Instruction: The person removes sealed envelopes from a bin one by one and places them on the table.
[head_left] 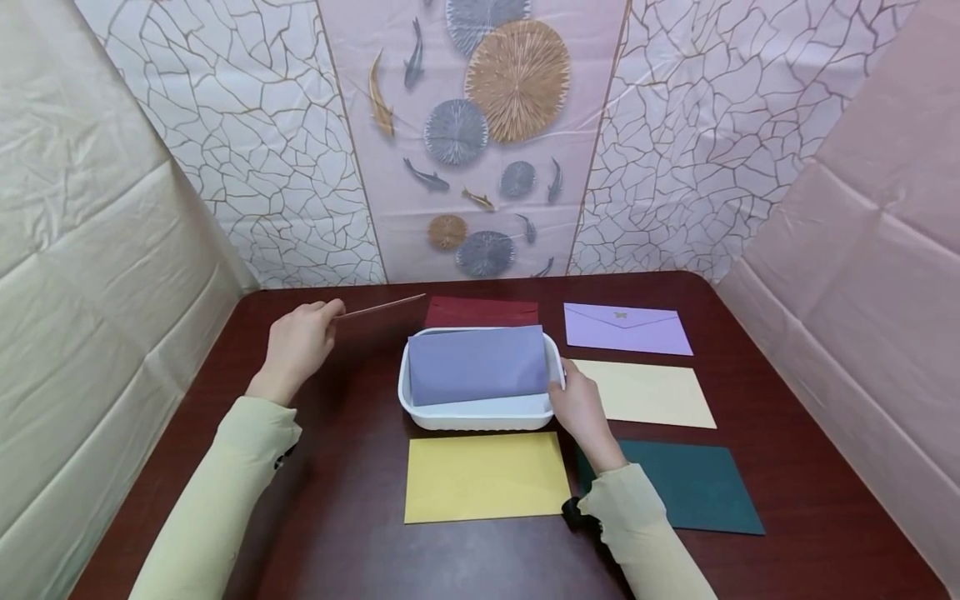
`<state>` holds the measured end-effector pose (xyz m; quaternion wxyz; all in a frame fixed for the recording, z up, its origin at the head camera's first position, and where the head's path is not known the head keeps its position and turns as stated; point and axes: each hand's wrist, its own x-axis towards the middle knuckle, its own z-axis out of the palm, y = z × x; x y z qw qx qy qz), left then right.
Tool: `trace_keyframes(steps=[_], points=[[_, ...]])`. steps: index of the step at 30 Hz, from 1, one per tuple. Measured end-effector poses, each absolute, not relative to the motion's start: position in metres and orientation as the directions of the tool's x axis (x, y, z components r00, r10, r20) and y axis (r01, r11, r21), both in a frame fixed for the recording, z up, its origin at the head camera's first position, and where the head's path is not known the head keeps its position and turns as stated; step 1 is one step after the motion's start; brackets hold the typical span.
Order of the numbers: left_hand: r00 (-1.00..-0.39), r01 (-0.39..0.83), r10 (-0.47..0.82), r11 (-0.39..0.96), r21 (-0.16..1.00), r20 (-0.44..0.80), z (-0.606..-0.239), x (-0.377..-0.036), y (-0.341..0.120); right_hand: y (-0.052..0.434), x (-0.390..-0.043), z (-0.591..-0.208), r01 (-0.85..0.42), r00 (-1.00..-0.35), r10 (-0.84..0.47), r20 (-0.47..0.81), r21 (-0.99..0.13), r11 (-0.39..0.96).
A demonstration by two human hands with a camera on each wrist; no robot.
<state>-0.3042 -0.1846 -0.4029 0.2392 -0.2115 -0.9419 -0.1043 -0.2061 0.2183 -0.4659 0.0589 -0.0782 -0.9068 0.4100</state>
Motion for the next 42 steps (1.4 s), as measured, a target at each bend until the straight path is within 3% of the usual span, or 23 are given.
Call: trace_keyframes(steps=[13,23,42], points=[[-0.857,0.399,0.324,0.909,0.118,0.400,-0.427,-0.309,-0.201,0.216,-0.204,-0.465,0.101,-0.981,0.189,0.032,-0.753,0.651],[-0.929,0.345,0.319,0.929,0.133,0.186,-0.444,-0.309,-0.210,0.218,-0.204,-0.464,0.089,-0.982,0.183,0.043,-0.751,0.654],[-0.952,0.305,0.297,0.934,0.186,0.070,-0.459,-0.315,-0.216,0.218,-0.204,-0.464,0.095,-0.981,0.189,0.041,-0.749,0.656]])
